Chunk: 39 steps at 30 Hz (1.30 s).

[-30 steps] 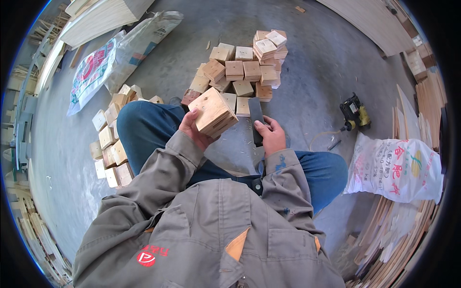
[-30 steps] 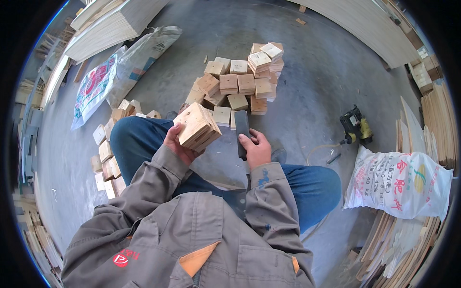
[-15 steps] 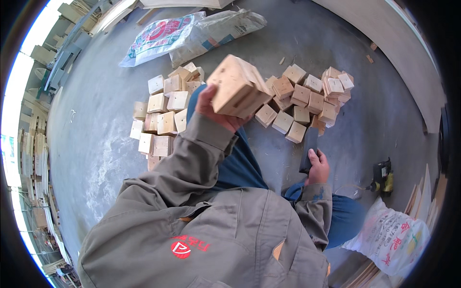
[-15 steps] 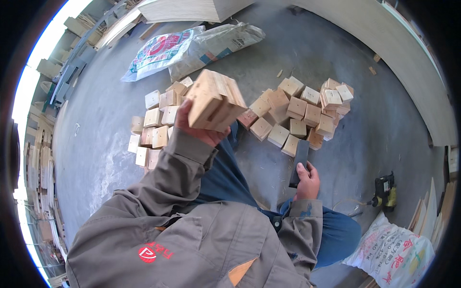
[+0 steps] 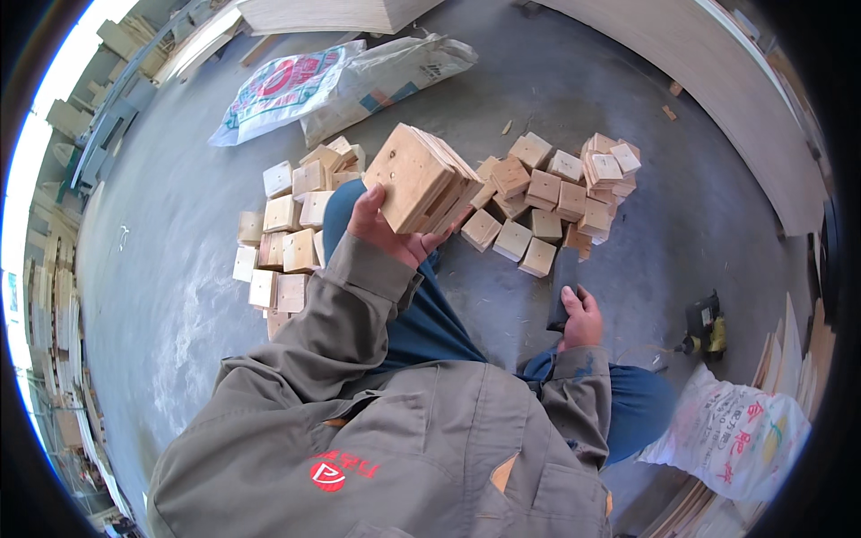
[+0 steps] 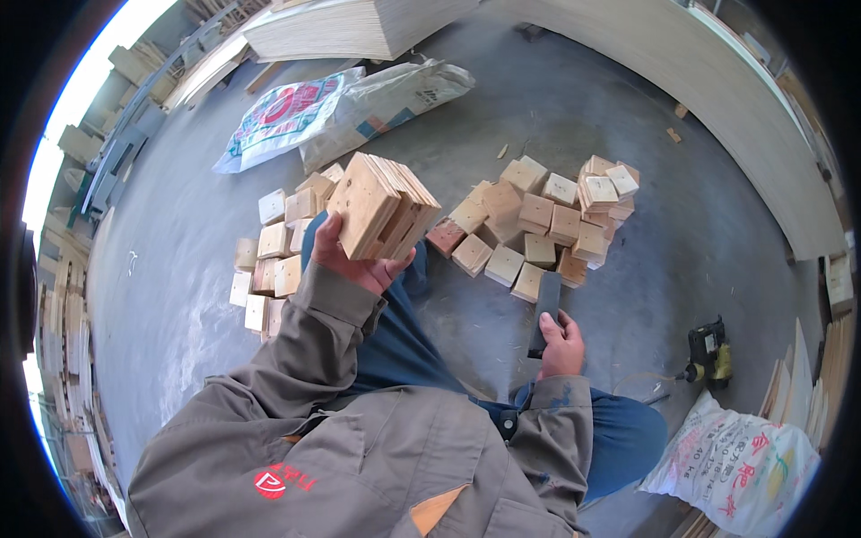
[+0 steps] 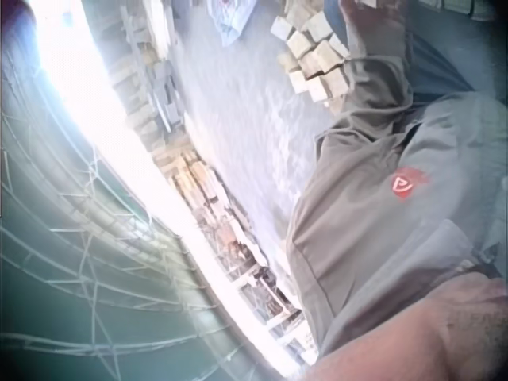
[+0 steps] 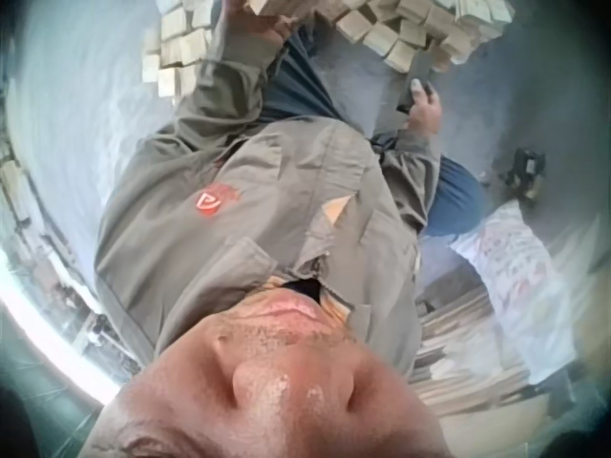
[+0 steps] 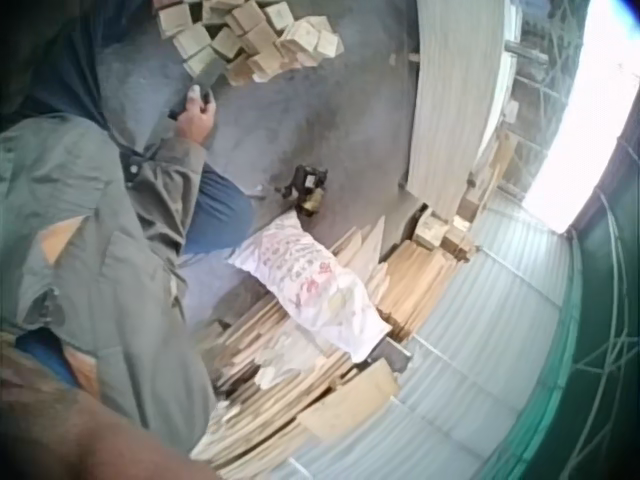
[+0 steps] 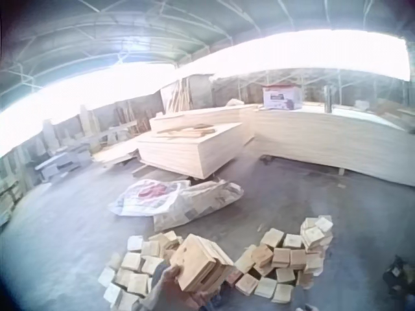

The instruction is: The person sits on the floor and sands small wooden blocks one by one using a sanding block. They pick up a block, sand its edges and faces, and place it back into a pile.

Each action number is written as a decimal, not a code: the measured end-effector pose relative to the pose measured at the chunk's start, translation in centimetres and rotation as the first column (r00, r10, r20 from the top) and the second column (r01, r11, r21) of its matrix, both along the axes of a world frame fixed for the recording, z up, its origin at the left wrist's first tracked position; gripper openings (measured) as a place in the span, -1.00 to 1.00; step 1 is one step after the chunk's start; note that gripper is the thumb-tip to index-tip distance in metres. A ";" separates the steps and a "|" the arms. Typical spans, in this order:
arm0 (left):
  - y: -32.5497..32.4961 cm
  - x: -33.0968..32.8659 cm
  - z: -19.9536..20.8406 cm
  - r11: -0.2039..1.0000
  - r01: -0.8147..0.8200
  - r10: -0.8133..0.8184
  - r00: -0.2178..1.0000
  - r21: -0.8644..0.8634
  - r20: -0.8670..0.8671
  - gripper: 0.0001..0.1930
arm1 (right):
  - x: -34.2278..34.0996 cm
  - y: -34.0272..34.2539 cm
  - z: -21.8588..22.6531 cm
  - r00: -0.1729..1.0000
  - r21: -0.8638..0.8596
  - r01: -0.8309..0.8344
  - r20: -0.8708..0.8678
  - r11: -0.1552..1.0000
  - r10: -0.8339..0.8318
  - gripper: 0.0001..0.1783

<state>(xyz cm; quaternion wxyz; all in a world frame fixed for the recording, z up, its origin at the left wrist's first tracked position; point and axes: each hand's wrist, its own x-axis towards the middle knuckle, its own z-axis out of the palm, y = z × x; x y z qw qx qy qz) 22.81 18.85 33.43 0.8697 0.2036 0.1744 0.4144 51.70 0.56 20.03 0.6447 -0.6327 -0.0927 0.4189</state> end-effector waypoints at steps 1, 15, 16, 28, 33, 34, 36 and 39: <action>-0.1 0.3 -1.0 0.998 -0.035 0.035 0.999 -0.044 0.007 -0.16 | -0.2 0.1 0.2 1.000 -0.002 0.005 -0.007 1.000 -0.005 -0.44; -2.7 6.2 -7.8 0.896 0.262 0.065 0.721 0.358 -0.690 0.02 | 0.6 -0.2 -0.6 0.999 -0.041 0.021 0.049 0.999 -0.019 -0.33; -2.8 6.4 -7.8 0.875 0.303 0.063 0.700 0.376 -0.711 0.03 | 0.5 0.0 -0.4 0.999 -0.044 0.016 0.046 0.999 -0.014 -0.33; -4.3 7.4 -8.1 0.687 0.484 0.230 0.563 0.542 -0.794 0.03 | 0.7 0.2 -0.3 0.998 -0.064 0.019 0.069 0.998 -0.014 -0.36; -4.5 7.3 -8.5 0.556 0.432 0.383 0.625 0.710 -0.681 -0.01 | 0.5 0.4 -0.3 0.998 -0.047 0.026 0.049 0.999 -0.024 -0.37; -4.6 7.2 -8.0 0.484 0.449 0.443 0.614 0.751 -0.653 -0.02 | 0.5 0.4 -0.3 0.999 -0.037 0.025 0.036 0.999 -0.023 -0.36; -4.8 7.1 -6.4 0.330 0.486 0.555 0.593 0.809 -0.583 -0.03 | 0.5 0.3 -0.3 1.000 -0.015 0.021 0.007 1.000 -0.021 -0.35; -5.0 6.8 -6.2 0.087 0.380 0.644 0.683 0.921 -0.343 -0.07 | 0.7 0.2 -0.3 1.000 -0.005 0.018 -0.001 1.000 -0.018 -0.33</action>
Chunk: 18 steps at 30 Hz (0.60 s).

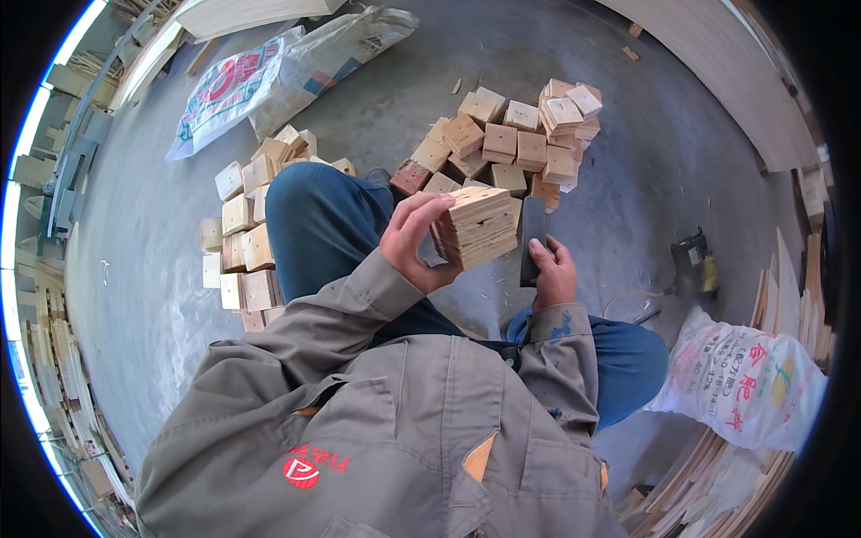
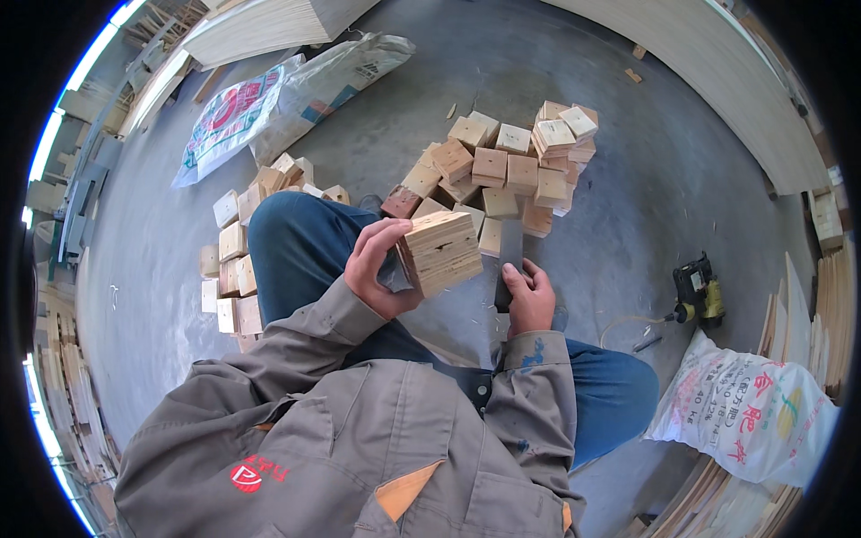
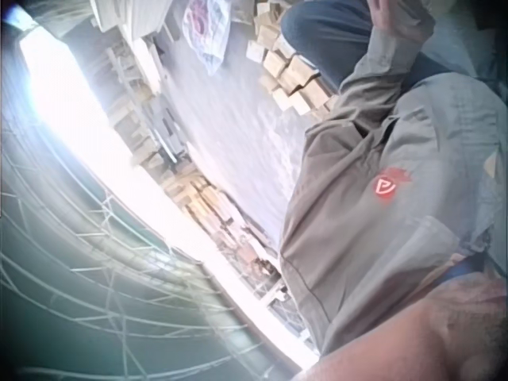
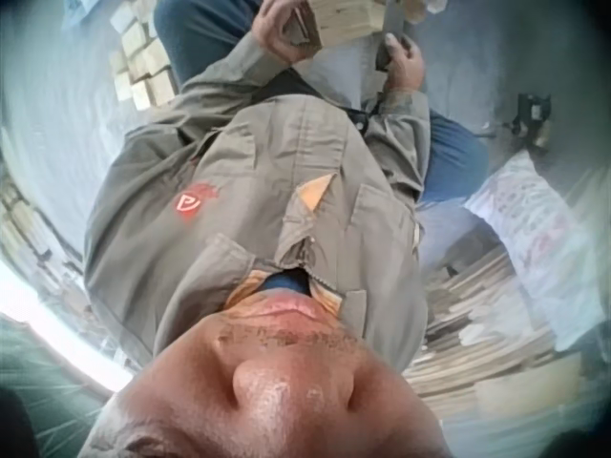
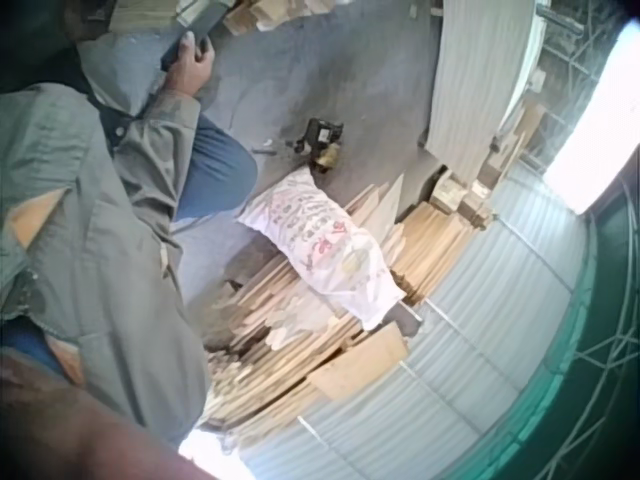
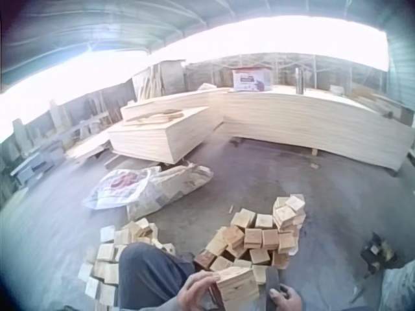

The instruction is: The person sits on the floor and sands small wooden blocks one by one using a sanding block. They pick up a block, sand its edges and faces, and place it back into a pile.

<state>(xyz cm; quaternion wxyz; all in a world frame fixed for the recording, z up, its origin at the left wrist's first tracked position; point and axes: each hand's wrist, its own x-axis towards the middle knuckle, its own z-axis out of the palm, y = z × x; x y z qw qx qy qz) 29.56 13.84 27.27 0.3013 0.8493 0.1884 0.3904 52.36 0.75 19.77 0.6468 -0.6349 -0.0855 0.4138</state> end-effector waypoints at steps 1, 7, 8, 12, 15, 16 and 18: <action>0.0 -0.1 0.2 0.997 0.016 -0.018 1.000 0.075 0.025 -0.08 | 0.0 0.0 -0.1 1.000 0.001 -0.003 0.004 1.000 0.003 -0.32; -0.1 -0.5 0.9 0.993 0.019 -0.029 0.996 0.116 0.087 -0.08 | -0.3 0.1 0.7 0.998 -0.041 -0.044 0.036 0.998 0.046 -0.27; 0.0 -0.9 1.1 0.996 -0.007 -0.001 0.996 0.087 0.091 -0.08 | -0.2 0.2 0.2 0.997 -0.070 -0.041 0.059 0.997 0.045 -0.27; 0.7 -1.5 2.7 0.995 -0.104 0.103 0.984 -0.002 0.145 -0.04 | 0.3 -0.1 -0.8 0.997 -0.062 -0.039 0.061 0.997 0.043 -0.30; 1.8 -3.4 3.9 0.980 -0.138 0.167 0.961 -0.142 0.221 0.01 | -0.2 0.2 -0.5 0.999 -0.004 -0.038 0.019 0.999 0.038 -0.42; 2.8 -4.3 4.5 0.980 -0.117 0.159 0.950 -0.164 0.268 0.03 | -0.1 0.1 -0.3 0.999 -0.002 -0.028 0.018 1.000 0.028 -0.45; 4.0 -6.9 6.4 0.967 -0.109 0.184 0.925 -0.230 0.332 0.07 | -0.4 0.4 0.2 0.999 -0.004 -0.034 0.007 0.999 0.034 -0.50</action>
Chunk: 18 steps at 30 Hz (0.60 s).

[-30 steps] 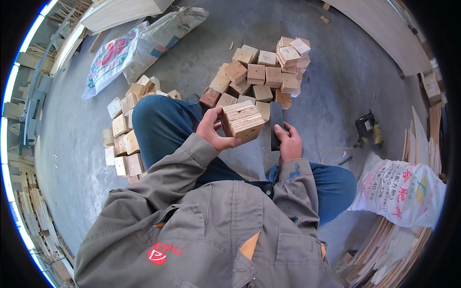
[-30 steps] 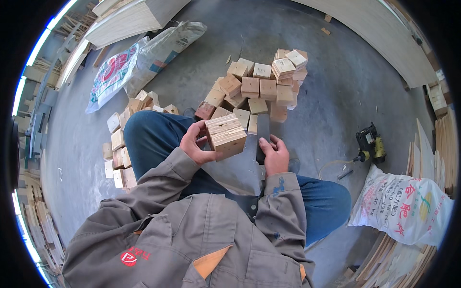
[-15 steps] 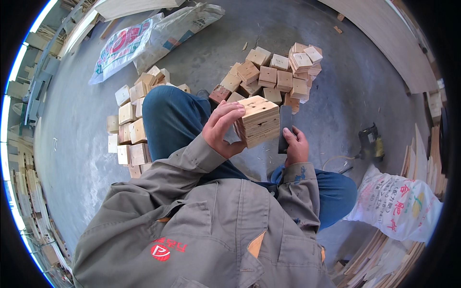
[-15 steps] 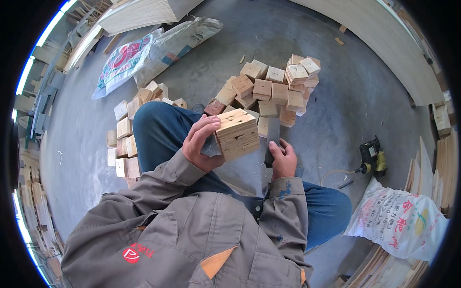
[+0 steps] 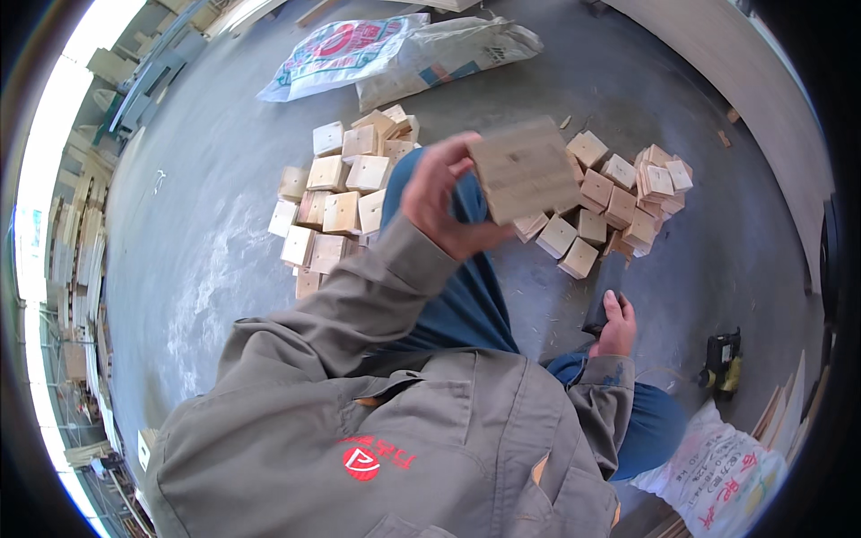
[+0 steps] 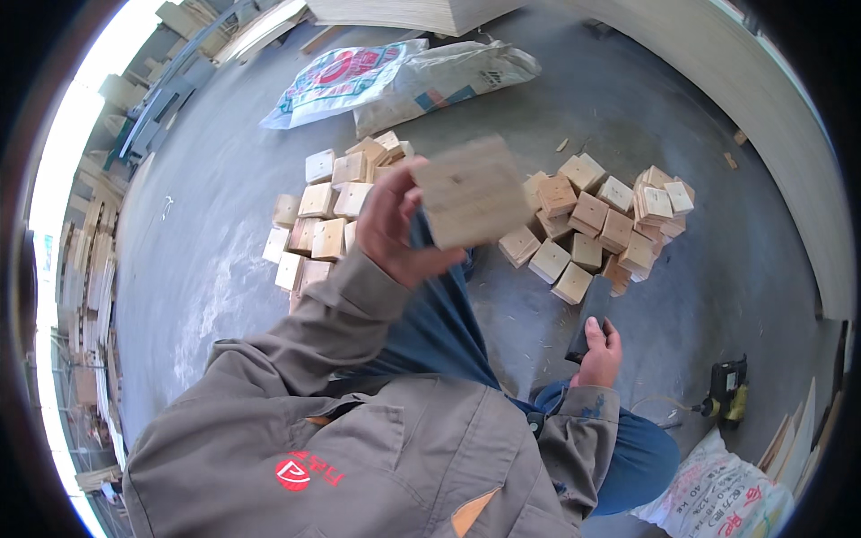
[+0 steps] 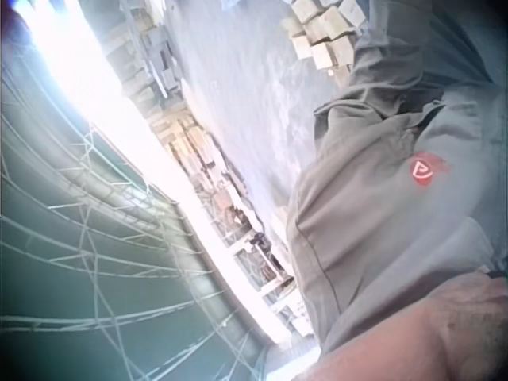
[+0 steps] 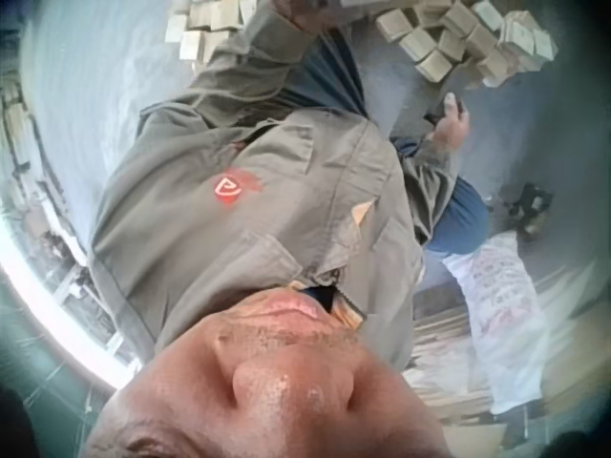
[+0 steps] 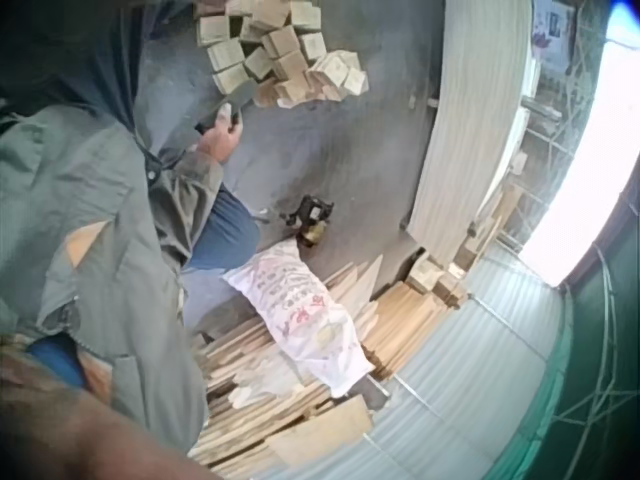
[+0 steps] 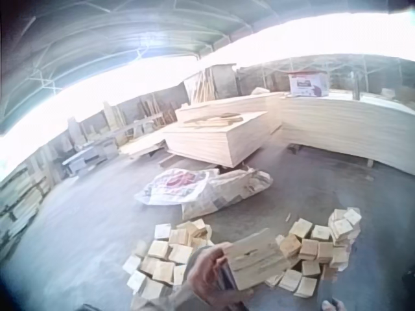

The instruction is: The person sits on the floor and sands small wooden blocks one by one using a sanding block. They pick up a block, sand its edges and faces, and place it back into a pile.

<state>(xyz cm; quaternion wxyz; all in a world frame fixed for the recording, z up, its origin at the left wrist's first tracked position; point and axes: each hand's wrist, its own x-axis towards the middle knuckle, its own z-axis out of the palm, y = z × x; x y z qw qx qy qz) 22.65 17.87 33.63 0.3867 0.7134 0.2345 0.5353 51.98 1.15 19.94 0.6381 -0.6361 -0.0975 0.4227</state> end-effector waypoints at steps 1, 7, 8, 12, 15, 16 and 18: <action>0.4 -1.9 1.0 0.999 -0.015 0.017 0.999 -0.044 0.032 0.09 | 0.0 0.2 -0.3 1.000 0.010 -0.007 -0.002 1.000 0.007 -0.50; 1.1 -15.3 3.9 0.917 -0.201 0.259 0.957 -0.346 0.131 -0.07 | -0.3 0.4 -0.8 0.999 0.016 -0.038 -0.029 0.999 0.039 -0.49; 0.7 -17.0 4.1 0.915 -0.212 0.264 0.958 -0.343 0.114 -0.11 | -0.1 0.4 -0.7 0.999 0.011 -0.046 -0.028 0.999 0.047 -0.49; -2.6 -25.7 -0.5 0.770 -0.340 0.372 0.927 -0.540 -0.053 -0.13 | -0.2 0.2 -0.6 0.997 -0.049 -0.075 0.007 0.996 0.076 -0.43; -7.4 -29.1 -4.9 0.624 -0.436 0.418 0.887 -0.648 -0.194 -0.15 | -0.1 -0.2 -1.3 0.997 -0.084 -0.081 -0.009 0.993 0.081 -0.39; -8.8 -30.1 -6.8 0.556 -0.414 0.399 0.894 -0.721 -0.205 -0.16 | 0.0 -0.4 -1.5 0.997 -0.092 -0.080 -0.021 0.993 0.078 -0.38; -12.0 -31.0 -10.3 0.434 -0.425 0.388 0.884 -0.795 -0.260 -0.17 | 0.4 -0.6 -2.4 0.995 -0.105 -0.097 -0.015 0.990 0.096 -0.39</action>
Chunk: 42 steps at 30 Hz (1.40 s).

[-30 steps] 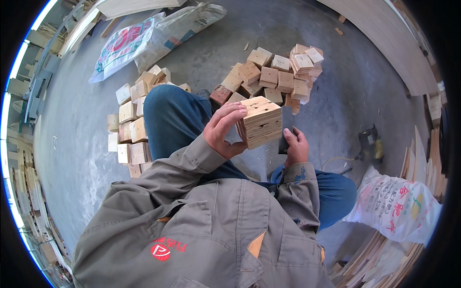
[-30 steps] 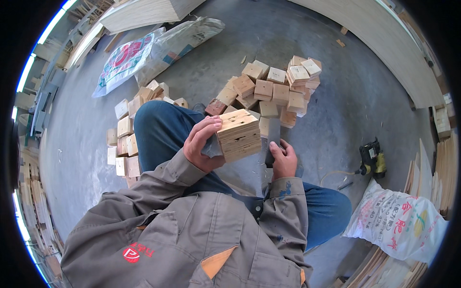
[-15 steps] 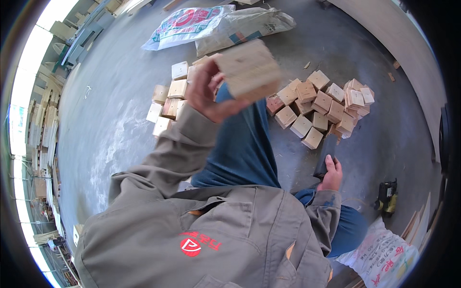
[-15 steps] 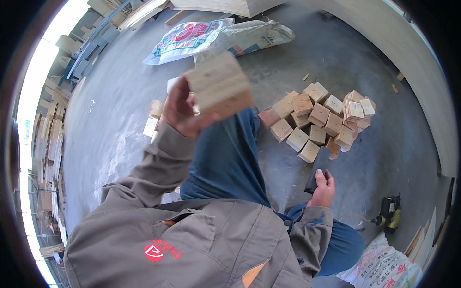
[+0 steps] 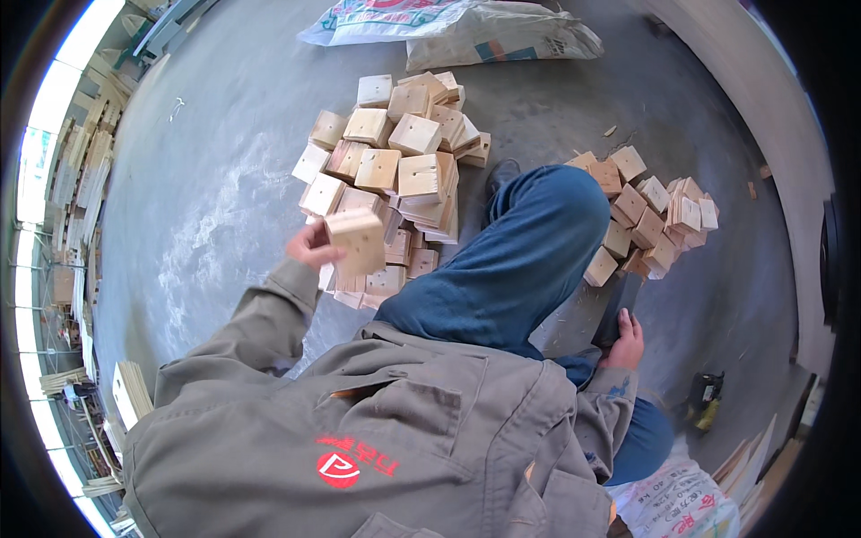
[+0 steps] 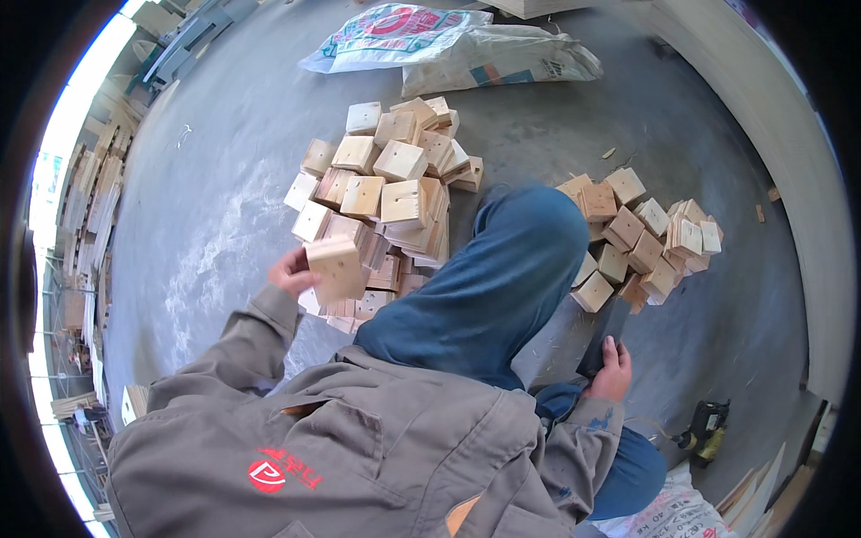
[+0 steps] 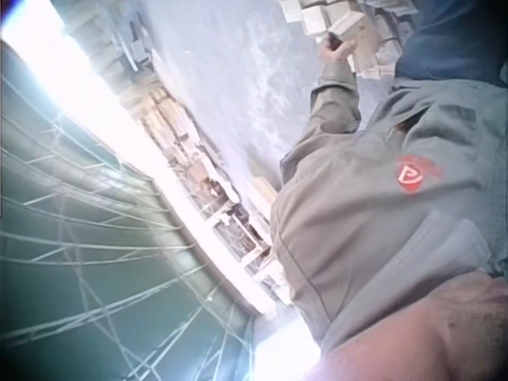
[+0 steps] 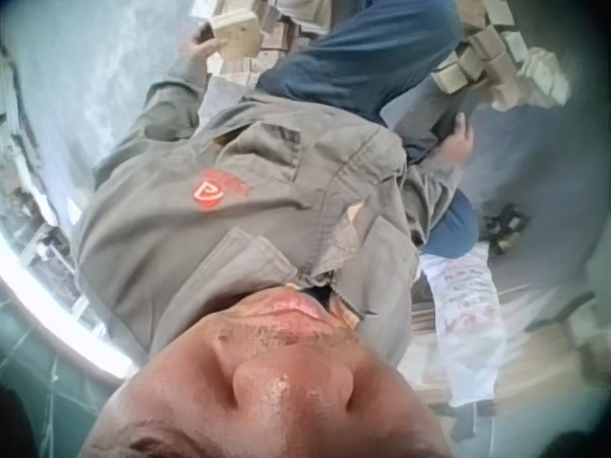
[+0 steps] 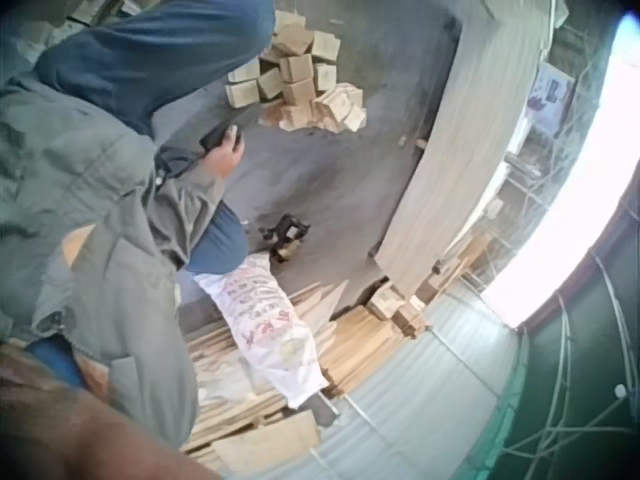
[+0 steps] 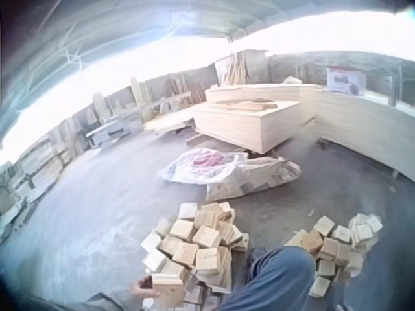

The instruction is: The person sits on the floor and sands small wooden blocks one by one using a sanding block. They pick up a block, sand its edges and faces, and place it back into a pile.

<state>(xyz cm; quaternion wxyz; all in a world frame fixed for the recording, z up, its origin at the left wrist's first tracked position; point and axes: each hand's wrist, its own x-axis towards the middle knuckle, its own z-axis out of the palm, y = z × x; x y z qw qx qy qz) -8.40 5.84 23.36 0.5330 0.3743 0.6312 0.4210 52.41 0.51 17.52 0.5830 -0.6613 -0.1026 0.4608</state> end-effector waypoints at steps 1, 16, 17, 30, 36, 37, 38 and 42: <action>-1.2 0.3 -1.3 0.999 0.031 -0.030 0.999 -0.023 0.041 -0.17 | 0.2 -0.1 -0.3 1.000 -0.005 -0.004 0.010 1.000 0.004 -0.40; 0.2 8.2 -14.2 0.941 0.232 -0.318 0.858 -0.247 -0.403 0.04 | 3.8 -4.1 -6.2 0.992 -0.103 0.047 0.126 0.994 -0.034 -0.47; 1.0 8.9 -14.4 0.934 0.254 -0.339 0.850 -0.251 -0.403 0.02 | 3.4 -3.9 -5.6 0.991 -0.137 0.050 0.129 0.989 -0.032 -0.46; 6.1 11.5 -22.0 0.880 0.381 -0.469 0.792 -0.284 -0.391 -0.25 | 1.1 -1.8 -4.7 0.995 -0.237 0.073 0.086 0.969 -0.054 -0.43; 7.6 12.4 -21.4 0.847 0.355 -0.514 0.736 -0.395 -0.441 -0.32 | 1.5 -1.4 -5.1 0.996 -0.259 -0.003 0.080 0.966 0.025 -0.47; 8.1 12.7 -19.9 0.824 0.331 -0.536 0.717 -0.460 -0.445 -0.35 | 1.4 -1.3 -5.1 0.997 -0.255 -0.007 0.067 0.967 0.025 -0.47; 8.4 12.9 -19.3 0.797 0.305 -0.560 0.698 -0.522 -0.447 -0.37 | 1.3 -1.2 -5.1 0.997 -0.256 0.001 0.073 0.967 0.018 -0.47; 7.5 11.9 -20.3 0.879 0.329 -0.471 0.480 -0.346 -0.740 -0.42 | 1.1 -0.9 -5.1 0.996 -0.248 0.009 0.084 0.969 0.013 -0.48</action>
